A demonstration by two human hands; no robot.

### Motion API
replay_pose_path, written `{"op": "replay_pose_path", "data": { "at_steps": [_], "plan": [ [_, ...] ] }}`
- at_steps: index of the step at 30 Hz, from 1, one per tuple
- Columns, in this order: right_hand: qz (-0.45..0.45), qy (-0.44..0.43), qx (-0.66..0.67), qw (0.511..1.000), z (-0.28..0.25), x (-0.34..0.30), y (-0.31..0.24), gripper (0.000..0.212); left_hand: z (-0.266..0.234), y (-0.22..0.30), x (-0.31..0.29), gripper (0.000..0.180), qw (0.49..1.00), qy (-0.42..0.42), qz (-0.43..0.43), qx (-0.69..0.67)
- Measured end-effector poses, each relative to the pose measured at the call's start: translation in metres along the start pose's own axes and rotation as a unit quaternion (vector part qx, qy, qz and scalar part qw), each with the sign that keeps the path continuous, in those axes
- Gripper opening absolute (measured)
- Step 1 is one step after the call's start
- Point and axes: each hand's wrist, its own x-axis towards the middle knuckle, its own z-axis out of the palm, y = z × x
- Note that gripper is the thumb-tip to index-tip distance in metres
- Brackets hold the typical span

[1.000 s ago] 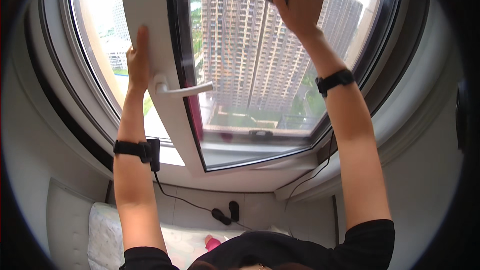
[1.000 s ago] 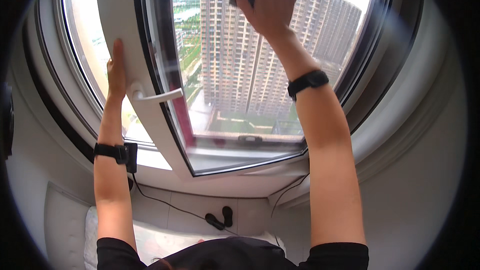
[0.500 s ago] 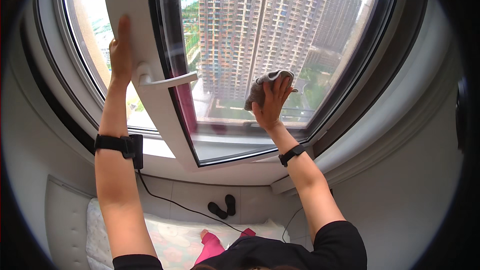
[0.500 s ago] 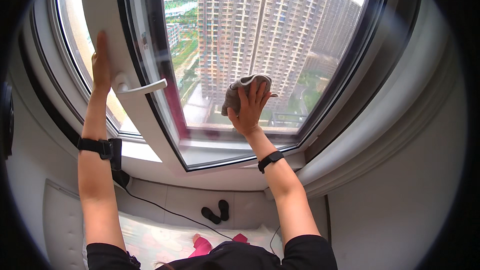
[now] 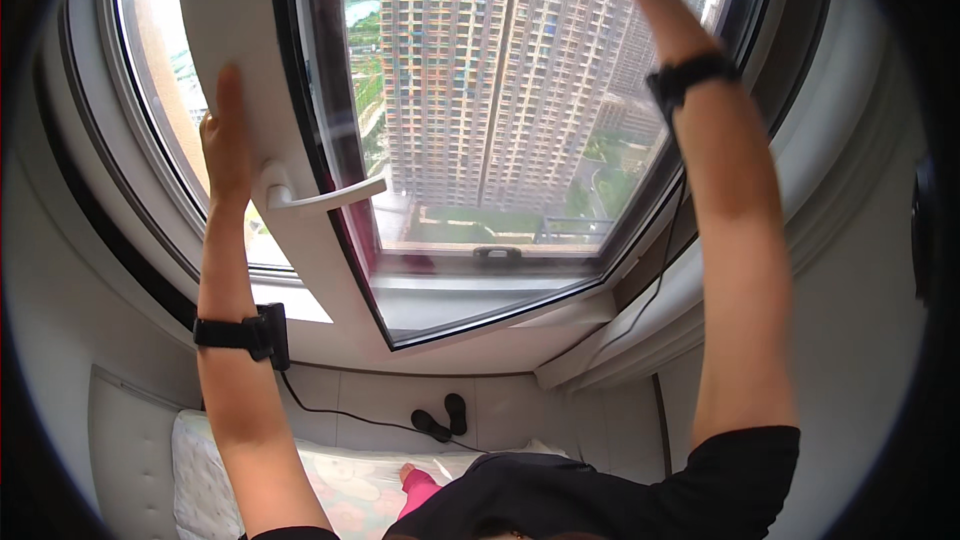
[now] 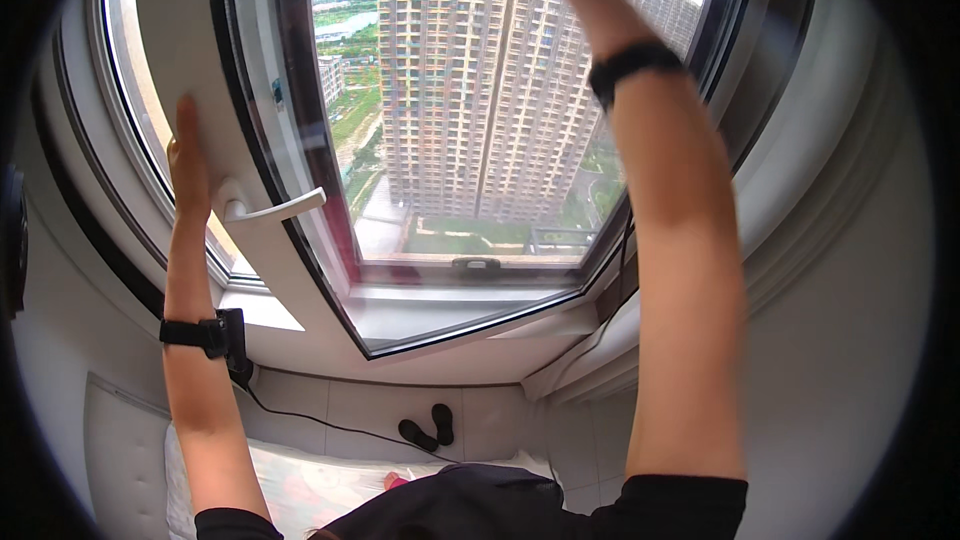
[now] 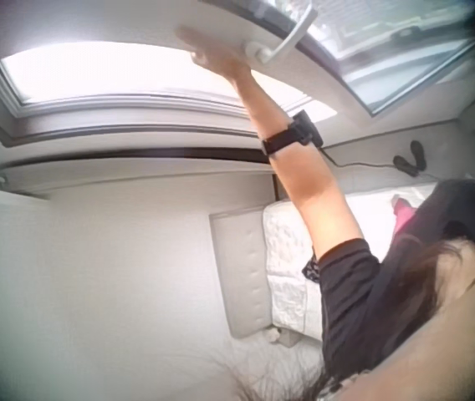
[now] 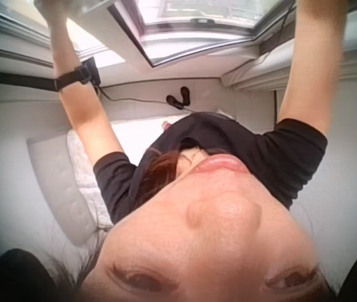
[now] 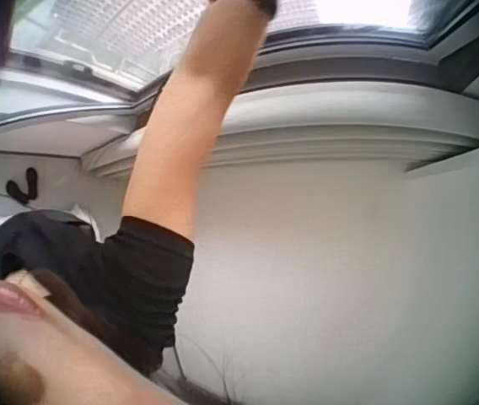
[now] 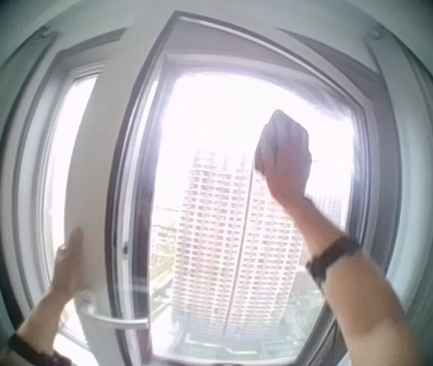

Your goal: Cleaning the glass panes of a window using a cloth.

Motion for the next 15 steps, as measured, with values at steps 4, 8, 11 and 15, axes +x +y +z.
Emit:
{"op": "replay_pose_path", "data": {
  "at_steps": [4,8,11,15],
  "plan": [
    [-0.123,0.433,-0.356,0.819,0.01,0.072,0.102,0.046,0.008,0.002,-0.002,0.075,0.999,-0.042,-0.019,-0.009],
    [-0.065,0.422,-0.252,0.868,0.015,0.021,0.054,0.046,0.009,-0.004,-0.02,0.074,0.999,0.019,0.033,-0.015],
    [-0.002,0.389,-0.236,0.89,0.059,-0.009,0.037,0.049,-0.015,-0.038,0.026,0.071,1.0,-0.003,0.011,-0.021],
    [0.105,0.318,-0.175,0.926,0.122,-0.095,0.051,0.059,-0.008,-0.049,0.024,0.065,0.997,0.049,0.058,-0.019]
  ]
}}
